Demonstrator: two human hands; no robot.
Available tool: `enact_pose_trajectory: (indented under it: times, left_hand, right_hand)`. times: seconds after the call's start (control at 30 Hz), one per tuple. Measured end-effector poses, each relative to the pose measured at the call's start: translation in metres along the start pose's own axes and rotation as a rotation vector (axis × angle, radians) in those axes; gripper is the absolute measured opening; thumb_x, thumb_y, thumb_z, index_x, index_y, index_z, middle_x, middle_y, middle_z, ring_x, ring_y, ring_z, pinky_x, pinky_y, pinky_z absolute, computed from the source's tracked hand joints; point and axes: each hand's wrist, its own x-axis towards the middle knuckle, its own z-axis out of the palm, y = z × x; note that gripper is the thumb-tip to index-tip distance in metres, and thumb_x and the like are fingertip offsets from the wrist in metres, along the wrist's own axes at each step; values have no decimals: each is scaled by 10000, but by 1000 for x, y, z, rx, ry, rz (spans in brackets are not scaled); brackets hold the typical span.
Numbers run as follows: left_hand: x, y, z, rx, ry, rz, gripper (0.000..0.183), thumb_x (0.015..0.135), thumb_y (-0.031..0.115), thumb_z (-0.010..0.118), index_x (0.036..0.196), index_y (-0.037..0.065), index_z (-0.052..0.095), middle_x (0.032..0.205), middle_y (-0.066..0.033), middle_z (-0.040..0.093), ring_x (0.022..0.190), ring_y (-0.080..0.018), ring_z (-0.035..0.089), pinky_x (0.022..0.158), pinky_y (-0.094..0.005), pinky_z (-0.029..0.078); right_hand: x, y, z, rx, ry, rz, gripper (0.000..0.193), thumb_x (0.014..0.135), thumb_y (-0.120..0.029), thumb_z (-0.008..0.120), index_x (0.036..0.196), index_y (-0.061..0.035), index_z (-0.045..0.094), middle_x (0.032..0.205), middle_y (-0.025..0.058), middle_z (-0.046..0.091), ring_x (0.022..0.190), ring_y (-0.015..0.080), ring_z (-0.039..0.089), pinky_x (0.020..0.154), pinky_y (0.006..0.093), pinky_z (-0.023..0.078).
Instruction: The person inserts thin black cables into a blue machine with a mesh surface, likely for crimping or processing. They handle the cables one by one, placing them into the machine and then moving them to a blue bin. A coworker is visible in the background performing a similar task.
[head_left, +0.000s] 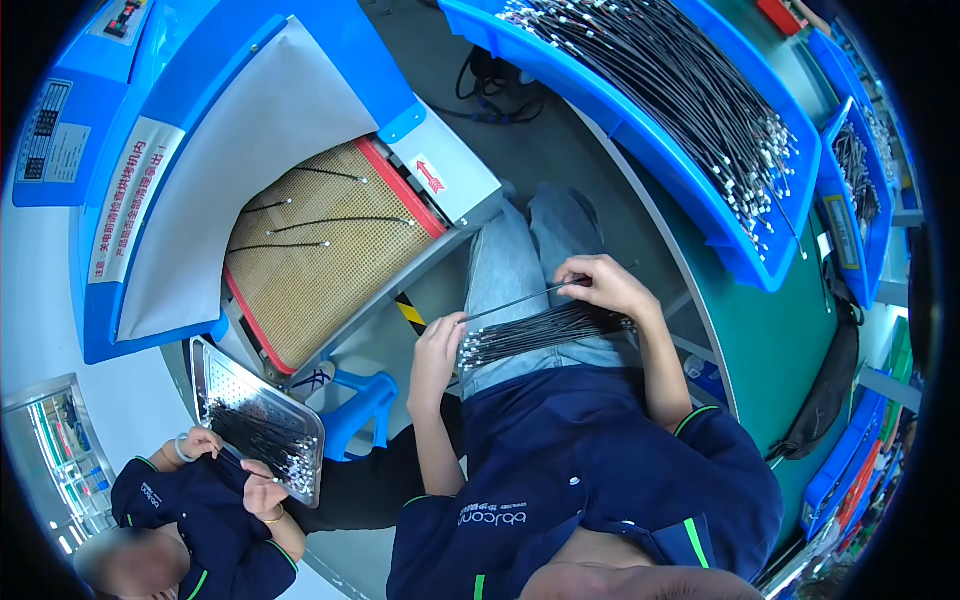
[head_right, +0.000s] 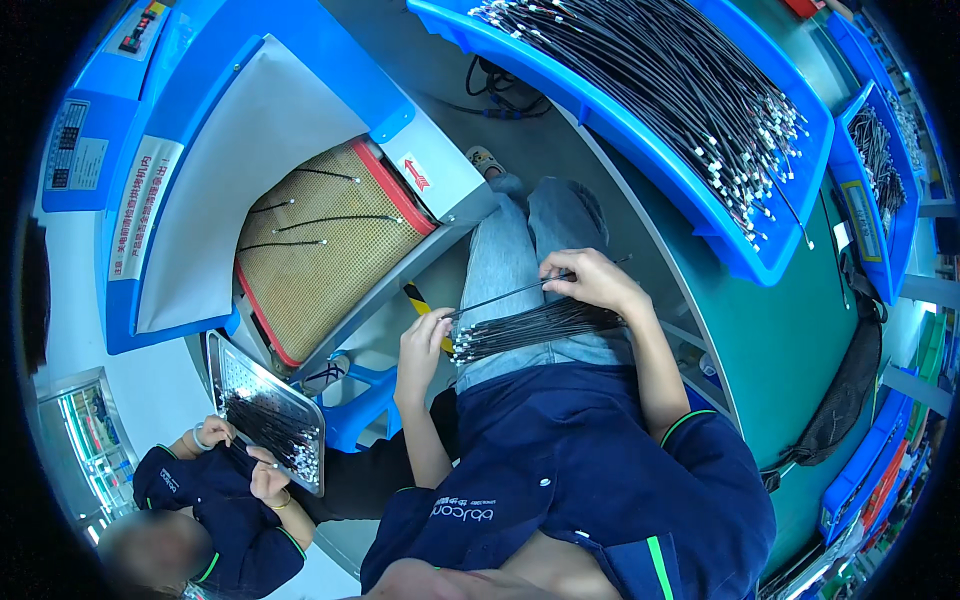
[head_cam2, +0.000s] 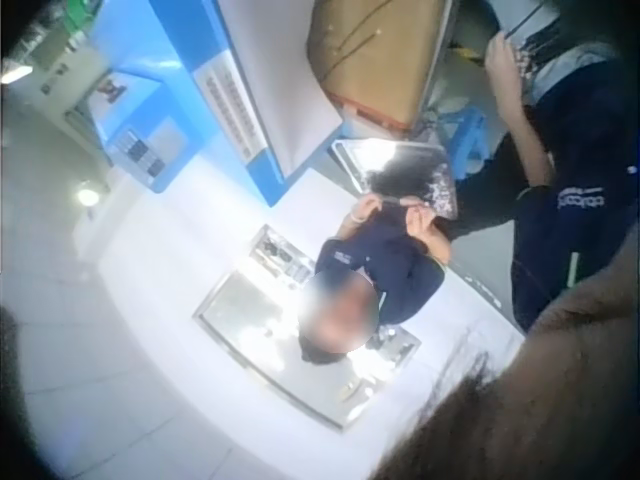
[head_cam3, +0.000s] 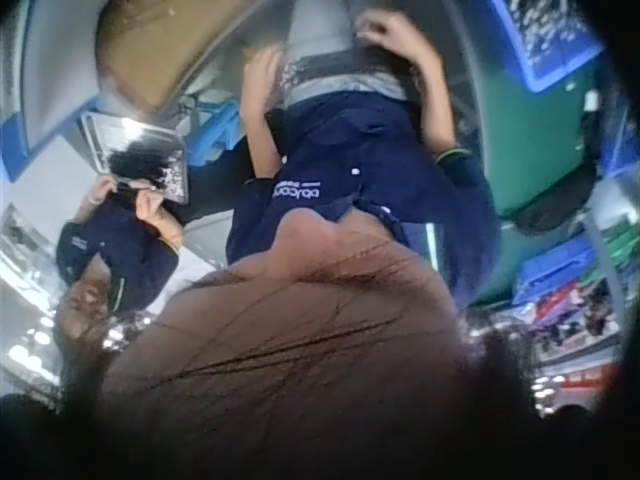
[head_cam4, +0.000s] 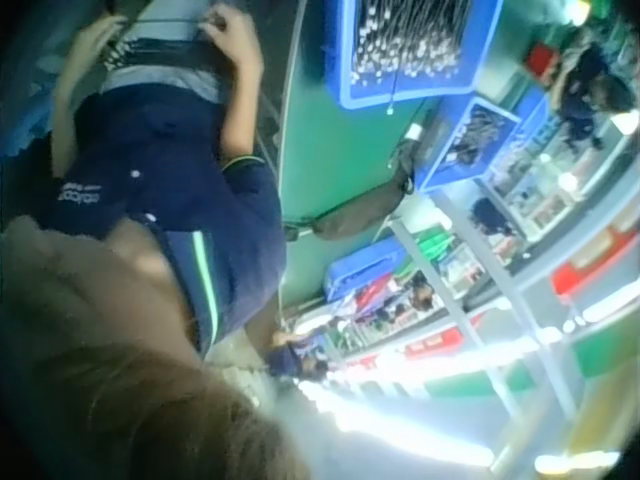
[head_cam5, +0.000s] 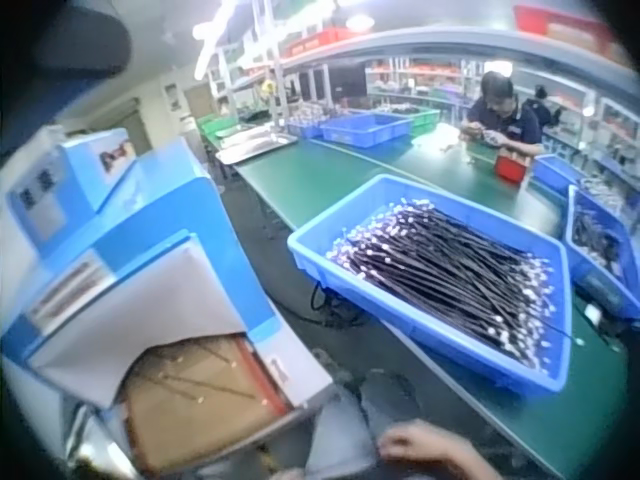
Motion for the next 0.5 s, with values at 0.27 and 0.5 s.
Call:
enact_pose_trajectory:
  times: [0.27,0.5]
  left_hand:
    - [17,31,16,-7,-127,165,172,910,116,533,963,-30,607,822,-131,638,755,-238,646,687,-326,491]
    - [24,26,12,-3,-153,220,164,915,105,516,938,-30,605,839,-133,618,766,-249,625,698,-332,479]
  right_hand:
    - [18,-41,37,-152,26,-369,186,785,-173,667,954,-101,634,905,52,643,795,273,632,676,372,513]
    - [17,-33,26,-222,155,-376,93,791,-177,659,839,-98,659,814,40,633,760,244,630,636,353,506]
